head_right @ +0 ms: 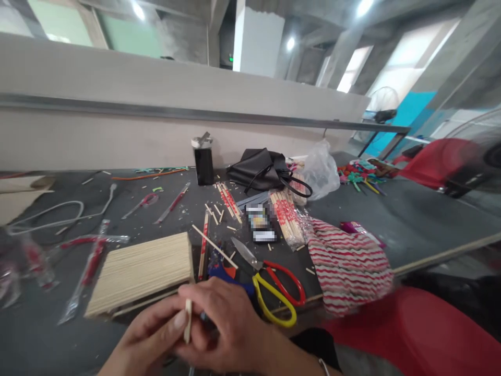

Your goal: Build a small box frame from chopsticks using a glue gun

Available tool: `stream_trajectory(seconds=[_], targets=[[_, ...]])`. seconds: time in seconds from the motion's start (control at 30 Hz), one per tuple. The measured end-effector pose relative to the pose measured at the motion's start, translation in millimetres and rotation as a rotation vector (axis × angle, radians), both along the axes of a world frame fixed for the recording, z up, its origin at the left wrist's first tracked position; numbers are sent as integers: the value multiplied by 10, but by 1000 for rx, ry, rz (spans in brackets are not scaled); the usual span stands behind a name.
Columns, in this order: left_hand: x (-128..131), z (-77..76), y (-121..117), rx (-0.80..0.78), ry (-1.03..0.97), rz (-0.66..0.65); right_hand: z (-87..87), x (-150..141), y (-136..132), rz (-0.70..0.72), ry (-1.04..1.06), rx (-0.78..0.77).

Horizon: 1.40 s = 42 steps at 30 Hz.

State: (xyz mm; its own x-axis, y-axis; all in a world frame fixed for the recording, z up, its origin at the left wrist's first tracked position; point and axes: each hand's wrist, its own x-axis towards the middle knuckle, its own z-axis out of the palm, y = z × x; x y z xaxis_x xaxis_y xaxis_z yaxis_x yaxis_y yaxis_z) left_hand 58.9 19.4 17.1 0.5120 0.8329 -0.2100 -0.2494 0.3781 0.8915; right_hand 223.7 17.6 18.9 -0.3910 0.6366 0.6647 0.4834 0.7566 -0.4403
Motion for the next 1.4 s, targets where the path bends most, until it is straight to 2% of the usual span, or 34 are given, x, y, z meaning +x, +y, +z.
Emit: stream_trajectory(seconds=[0.17,0.27,0.4,0.47,0.7,0.83,0.9,1.03,1.1,1.2,1.27,1.4], targets=[[-74,17,-9,94,-45,34,-97,-101,-4,-7,10,-38],[-160,16,-13,193,4,127,-65,-131,-35,28,91,-174],[-276,18,-18,273,13,173,20,-230,-65,-83,288,-318],[-329,19,-20,299,28,179,53,-305,-57,-111,289,-317],[-494,30,-39,476,183,226,157,-537,-2,-78,289,-269],[-564,95,-53,577,271,244,283,-578,76,-34,274,-337],[-617,143,5,620,345,316,352,-555,208,-87,353,-383],[-826,254,335,681,469,637,423,-434,665,-258,457,-332],[-969,294,553,597,446,707,396,-373,900,-275,460,-324],[-1167,284,800,570,444,766,272,-331,1133,-272,487,-347],[-1261,223,869,558,452,784,162,-333,1195,-267,503,-370],[-1337,82,860,518,473,782,-4,-362,1204,-258,497,-394]])
